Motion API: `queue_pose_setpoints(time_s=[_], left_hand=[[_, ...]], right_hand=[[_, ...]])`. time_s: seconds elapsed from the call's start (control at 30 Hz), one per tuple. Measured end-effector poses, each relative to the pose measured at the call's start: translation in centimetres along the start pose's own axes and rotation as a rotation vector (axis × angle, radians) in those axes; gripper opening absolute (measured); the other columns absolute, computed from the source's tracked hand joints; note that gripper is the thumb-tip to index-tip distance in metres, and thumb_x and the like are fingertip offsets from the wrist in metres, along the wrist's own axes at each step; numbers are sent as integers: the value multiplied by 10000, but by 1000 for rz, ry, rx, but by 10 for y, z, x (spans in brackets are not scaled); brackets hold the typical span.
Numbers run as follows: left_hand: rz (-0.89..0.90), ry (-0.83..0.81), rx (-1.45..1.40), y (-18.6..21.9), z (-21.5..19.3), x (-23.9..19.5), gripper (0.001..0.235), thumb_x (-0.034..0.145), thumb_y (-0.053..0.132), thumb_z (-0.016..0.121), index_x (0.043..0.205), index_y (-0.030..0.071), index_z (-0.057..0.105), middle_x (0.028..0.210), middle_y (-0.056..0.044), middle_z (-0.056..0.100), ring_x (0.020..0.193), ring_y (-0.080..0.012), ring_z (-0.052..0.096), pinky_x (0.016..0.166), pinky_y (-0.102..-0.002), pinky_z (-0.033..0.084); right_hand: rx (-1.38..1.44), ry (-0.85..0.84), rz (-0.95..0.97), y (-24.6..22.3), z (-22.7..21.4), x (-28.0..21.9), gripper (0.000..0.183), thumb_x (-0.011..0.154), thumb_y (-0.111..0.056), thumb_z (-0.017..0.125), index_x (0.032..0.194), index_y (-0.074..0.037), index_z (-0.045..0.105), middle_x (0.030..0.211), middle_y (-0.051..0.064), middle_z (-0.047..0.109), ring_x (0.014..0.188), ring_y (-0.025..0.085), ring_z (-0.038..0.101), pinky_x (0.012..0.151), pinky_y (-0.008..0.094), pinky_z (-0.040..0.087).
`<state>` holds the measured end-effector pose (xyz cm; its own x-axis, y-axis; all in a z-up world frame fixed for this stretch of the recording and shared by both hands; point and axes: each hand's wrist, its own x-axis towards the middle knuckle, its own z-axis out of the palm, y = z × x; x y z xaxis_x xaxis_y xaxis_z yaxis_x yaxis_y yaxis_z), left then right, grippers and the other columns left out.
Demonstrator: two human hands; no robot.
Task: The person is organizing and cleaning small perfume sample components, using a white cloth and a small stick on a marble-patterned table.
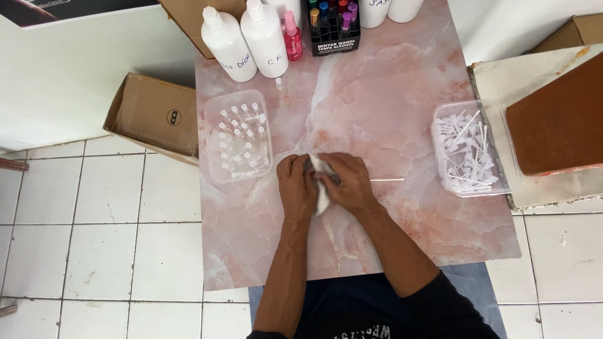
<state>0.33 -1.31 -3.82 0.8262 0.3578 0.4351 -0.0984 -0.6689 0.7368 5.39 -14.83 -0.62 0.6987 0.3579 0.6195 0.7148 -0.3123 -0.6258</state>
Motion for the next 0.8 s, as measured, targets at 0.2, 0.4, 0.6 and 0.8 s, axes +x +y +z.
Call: queue_pose_setpoints(time_s=[0.2,0.4,0.6,0.8], left_hand=[[-35,102,177,-9,10,-2,217,981,13,641,1198,17,635,1093,-125,559,1089,-297,565,986,-431,485],[58,55,-130,18,-7,1,235,1028,24,552,1255,37,612,1111,-124,575,1072,-306,614,937,-433,524],[108,-126,-125,0,5,-6,255,1083,169,480,1270,20,571,1119,-160,643,1111,-359,649,1077,-493,439],[130,-191,1,-9,10,-11,226,1099,212,451,1221,53,555,1147,-133,675,1188,-316,641,1187,-489,317]], right_hand=[[-143,131,102,26,0,-8,225,897,-91,789,1115,-69,738,1012,102,702,887,287,706,778,409,530],[-285,178,34,6,-40,11,60,990,-96,725,979,-51,764,975,99,693,876,278,701,752,354,524],[-358,-198,230,18,-76,-35,238,826,-139,820,1040,-36,800,1217,181,700,1150,389,649,946,440,540],[-409,-168,357,6,-104,-44,202,879,-137,803,1038,-13,794,1160,157,697,1094,336,673,932,414,577]])
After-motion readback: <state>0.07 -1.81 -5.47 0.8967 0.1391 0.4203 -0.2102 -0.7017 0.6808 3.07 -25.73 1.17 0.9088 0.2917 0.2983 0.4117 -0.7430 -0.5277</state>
